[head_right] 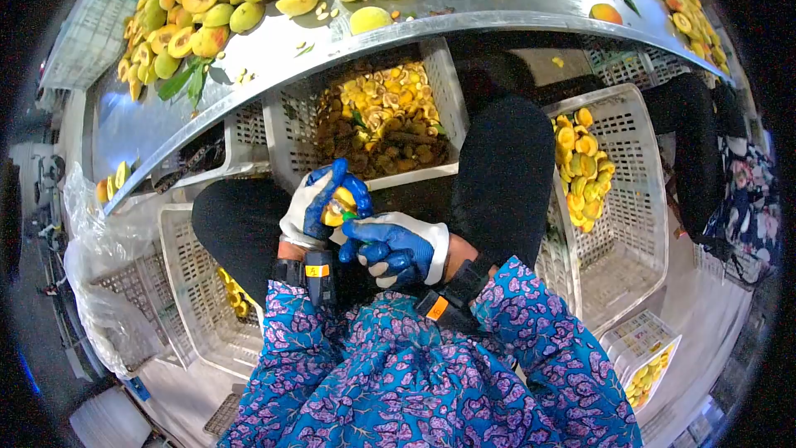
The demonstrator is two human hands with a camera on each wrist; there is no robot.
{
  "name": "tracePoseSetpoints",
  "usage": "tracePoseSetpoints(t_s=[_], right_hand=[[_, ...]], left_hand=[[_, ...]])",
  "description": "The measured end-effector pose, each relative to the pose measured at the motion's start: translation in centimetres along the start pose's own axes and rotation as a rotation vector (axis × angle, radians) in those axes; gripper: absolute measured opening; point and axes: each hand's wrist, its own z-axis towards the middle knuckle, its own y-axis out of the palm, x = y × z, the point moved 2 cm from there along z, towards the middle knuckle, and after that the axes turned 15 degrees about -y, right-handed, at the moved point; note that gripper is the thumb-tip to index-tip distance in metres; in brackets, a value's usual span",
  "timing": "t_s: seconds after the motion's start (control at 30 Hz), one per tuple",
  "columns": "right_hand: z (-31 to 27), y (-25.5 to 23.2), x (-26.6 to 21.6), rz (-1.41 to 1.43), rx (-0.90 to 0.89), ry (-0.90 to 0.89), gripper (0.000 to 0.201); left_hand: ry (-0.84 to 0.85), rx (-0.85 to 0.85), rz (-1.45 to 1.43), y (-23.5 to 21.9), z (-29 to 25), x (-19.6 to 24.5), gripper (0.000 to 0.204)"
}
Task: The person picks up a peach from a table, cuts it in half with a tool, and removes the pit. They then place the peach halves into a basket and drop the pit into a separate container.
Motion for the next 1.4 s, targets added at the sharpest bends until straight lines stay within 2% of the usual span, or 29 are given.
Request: tracePoseSetpoints(t_s=[0.07,0.17,0.2,0.27,0.33,0.37,0.43,0.5,0.53,0.63,0.7,0.77,0.8,0.83,0.87,0.9,0.93,0.97,1.0,1.03,1.07,1.1,1.2,1.23,1.27,1.3,1.33,1.37,1.4], right_hand=[[0.0,0.5,0.1,0.126,-0.021,-0.031,0.033],[0.4,0.8,0.2,0.182,-0.015,-0.085,0.033],[0.4,1.1,0.1,0.170,-0.011,-0.097,0.033],[0.4,1.6,0.3,0.202,0.000,-0.073,0.034],[0.4,1.1,0.2,-0.231,0.034,-0.074,0.032],[0.3,0.7,0.0,-0.447,0.052,-0.078,0.031],[-0.2,0.2,-0.5,-0.180,-0.020,-0.025,0.031],[0.3,-0.7,-0.4,0.120,-0.117,0.002,0.032],[0.1,-0.3,-0.5,0.216,-0.077,-0.040,0.033],[1.5,-1.2,0.1,0.586,-0.259,-0.111,0.035],[2.3,-1.8,-0.3,0.606,-0.348,-0.150,0.036],[1.9,-1.7,-0.7,0.609,-0.412,-0.184,0.035],[1.8,-1.2,-1.1,0.574,-0.488,-0.215,0.034],[1.8,-1.3,-2.1,0.475,-0.279,-0.301,0.032],[1.7,-1.4,-3.1,0.385,-0.071,-0.392,0.031],[1.7,-1.6,-3.6,0.307,0.139,-0.480,0.030],[1.9,-2.1,-4.0,0.134,0.095,-0.553,0.022],[2.6,-3.1,-4.0,-0.170,0.214,-0.649,0.021],[3.4,-4.3,-3.9,-0.481,0.330,-0.736,0.020],[3.7,-4.7,-4.2,-0.796,0.446,-0.817,0.019],[3.0,-4.3,-4.8,-1.164,0.572,-0.837,0.029],[2.3,-3.3,-5.3,-1.281,0.673,-0.790,0.033],[0.2,-0.1,-6.2,-1.619,0.797,-0.808,0.033],[-0.4,0.9,-6.4,-1.704,0.801,-0.850,0.032],[0.3,-0.7,-6.0,-1.749,0.876,-0.838,0.032],[0.1,-0.5,-6.3,-1.846,0.824,-0.539,0.031],[0.5,-2.5,-6.1,-1.878,0.776,-0.331,0.030],[0.9,-4.3,-5.6,-1.890,0.723,-0.125,0.030],[0.6,-3.7,-5.6,-1.868,0.723,-0.124,0.030]], left_hand=[[0.017,-0.086,-0.037,0.8,-0.6,0.7,0.035],[0.198,0.105,-0.200,2.3,-1.3,1.2,0.035],[0.222,0.106,-0.241,2.1,-1.0,0.8,0.034],[0.154,0.058,-0.190,1.1,-1.0,0.3,0.032],[0.063,0.090,-0.088,0.6,-0.7,0.3,0.028],[-0.026,-0.015,-0.104,0.9,-0.5,0.3,0.024],[-0.039,0.047,-0.093,1.2,0.3,0.3,0.027],[-0.003,0.006,-0.056,1.2,0.9,0.7,0.034],[0.015,-0.010,-0.038,1.0,1.1,0.8,0.038],[0.064,-0.067,-0.390,1.6,2.2,1.0,0.034],[0.094,-0.001,-0.366,1.6,3.5,1.2,0.033],[0.050,-0.098,-0.697,0.2,5.9,0.2,0.035],[0.074,-0.252,-0.738,0.2,6.0,0.4,0.036],[0.108,-0.408,-0.772,0.2,6.2,0.8,0.037],[0.118,-0.062,-0.655,0.0,5.9,-0.3,0.038],[0.151,-0.205,-0.772,-2.1,7.1,-1.8,0.036],[0.205,-0.369,-0.736,-2.2,7.3,-1.2,0.036],[0.271,-0.532,-0.701,-2.3,7.4,-0.5,0.036],[0.262,-0.170,-0.690,-1.0,5.7,0.8,0.037],[0.271,-0.136,-0.692,-0.9,4.9,1.7,0.037],[0.264,-0.006,-0.698,0.3,3.2,3.1,0.038],[0.255,0.123,-0.701,1.5,1.4,4.3,0.039],[0.563,0.118,-0.467,-1.0,-3.5,6.9,0.038],[0.692,0.112,-0.534,-2.7,-5.6,7.8,0.034],[0.818,0.251,-0.411,-1.8,-9.2,9.2,0.029],[0.936,0.429,-0.318,-3.7,-11.6,9.7,0.031],[0.970,0.506,-0.228,-6.0,-14.1,9.8,0.034],[0.996,0.757,-0.061,-8.7,-16.0,9.9,0.033],[0.900,0.846,-0.077,-12.3,-17.7,9.6,0.028]])
